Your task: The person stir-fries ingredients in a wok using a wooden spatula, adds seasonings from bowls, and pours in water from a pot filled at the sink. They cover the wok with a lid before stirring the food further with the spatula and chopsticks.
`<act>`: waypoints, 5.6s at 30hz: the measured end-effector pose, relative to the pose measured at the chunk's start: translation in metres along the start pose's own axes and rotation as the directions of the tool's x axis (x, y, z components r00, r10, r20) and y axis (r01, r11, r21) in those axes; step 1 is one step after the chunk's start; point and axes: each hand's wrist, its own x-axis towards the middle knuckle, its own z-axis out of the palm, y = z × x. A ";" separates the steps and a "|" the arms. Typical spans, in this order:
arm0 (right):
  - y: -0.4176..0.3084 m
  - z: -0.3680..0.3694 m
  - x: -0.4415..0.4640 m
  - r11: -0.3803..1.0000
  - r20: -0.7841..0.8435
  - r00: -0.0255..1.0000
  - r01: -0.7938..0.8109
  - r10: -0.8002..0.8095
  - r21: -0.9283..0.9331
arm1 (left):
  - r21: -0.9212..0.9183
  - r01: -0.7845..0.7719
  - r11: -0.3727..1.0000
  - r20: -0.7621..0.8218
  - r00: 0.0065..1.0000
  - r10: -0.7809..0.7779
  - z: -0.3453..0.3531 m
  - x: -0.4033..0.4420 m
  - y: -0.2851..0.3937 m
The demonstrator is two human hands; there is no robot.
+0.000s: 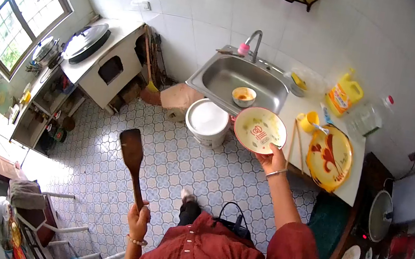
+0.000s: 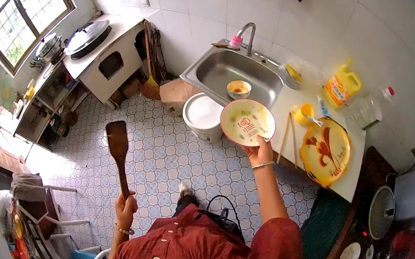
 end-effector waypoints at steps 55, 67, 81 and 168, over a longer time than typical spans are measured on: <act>0.092 -0.107 0.459 0.571 -0.620 0.780 -0.546 0.081 -0.613 | -0.051 0.292 0.955 0.231 0.934 -0.273 0.187 0.534 0.018; 0.066 -0.041 0.451 0.627 -0.611 0.786 -0.524 0.096 -0.576 | 0.059 0.236 0.970 0.310 0.919 -0.243 0.186 0.522 0.028; 0.069 -0.040 0.460 0.667 -0.628 0.768 -0.534 0.125 -0.520 | 0.048 0.172 0.984 0.334 0.926 -0.178 0.172 0.514 0.037; -0.556 -0.573 -0.215 -0.331 -0.304 0.616 -0.702 -0.727 -0.631 | 0.281 -0.059 0.958 0.795 0.574 -0.198 0.656 -0.143 -0.029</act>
